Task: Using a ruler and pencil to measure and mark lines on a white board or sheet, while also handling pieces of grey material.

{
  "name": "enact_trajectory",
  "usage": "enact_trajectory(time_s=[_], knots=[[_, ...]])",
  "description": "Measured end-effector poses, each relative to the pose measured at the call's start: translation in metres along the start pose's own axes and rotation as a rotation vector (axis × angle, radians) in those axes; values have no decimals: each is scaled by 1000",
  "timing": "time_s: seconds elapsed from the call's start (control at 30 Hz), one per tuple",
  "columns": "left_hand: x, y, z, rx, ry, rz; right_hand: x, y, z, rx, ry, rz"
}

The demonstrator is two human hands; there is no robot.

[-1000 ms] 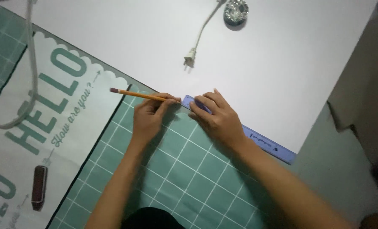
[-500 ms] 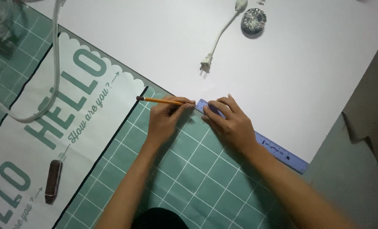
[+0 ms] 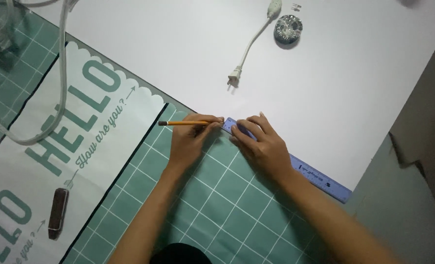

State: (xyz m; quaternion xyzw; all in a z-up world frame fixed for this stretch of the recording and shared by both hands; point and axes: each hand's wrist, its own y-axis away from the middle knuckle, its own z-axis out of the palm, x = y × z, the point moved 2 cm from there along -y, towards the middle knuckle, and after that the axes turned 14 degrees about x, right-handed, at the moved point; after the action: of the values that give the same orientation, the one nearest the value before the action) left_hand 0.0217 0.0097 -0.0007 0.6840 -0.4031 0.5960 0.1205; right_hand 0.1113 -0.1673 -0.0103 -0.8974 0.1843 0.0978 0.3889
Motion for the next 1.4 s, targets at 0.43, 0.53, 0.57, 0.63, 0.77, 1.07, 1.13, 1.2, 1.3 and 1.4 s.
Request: enact_trajectory(time_s=[0.43,0.53,0.57,0.63,0.77,1.07,1.13,1.2,1.3,1.4], knots=[[7,-2,5,24,-52,25,6,5,8,34,13,8],[12,-1,4,41,42,-20,5,5,7,38,-1,-18],[11,-1,4,2,89,-77,4,5,7,41,2,-10],[13,-2,1,-40,138,-135,7,7,9,41,7,0],[12,2,4,-94,-107,-43,5,6,7,32,10,-9],[-3,14,-5,15,-118,23,0,1,3,29,14,9],[-2,13,-6,14,-82,19,1,3,4,36,21,2],[3,11,-7,18,-70,88,5,7,9,27,12,23],[-2,13,-9,-8,-43,36,5,6,9,36,8,25],[-1,17,-7,23,91,-49,5,5,7,41,18,12]])
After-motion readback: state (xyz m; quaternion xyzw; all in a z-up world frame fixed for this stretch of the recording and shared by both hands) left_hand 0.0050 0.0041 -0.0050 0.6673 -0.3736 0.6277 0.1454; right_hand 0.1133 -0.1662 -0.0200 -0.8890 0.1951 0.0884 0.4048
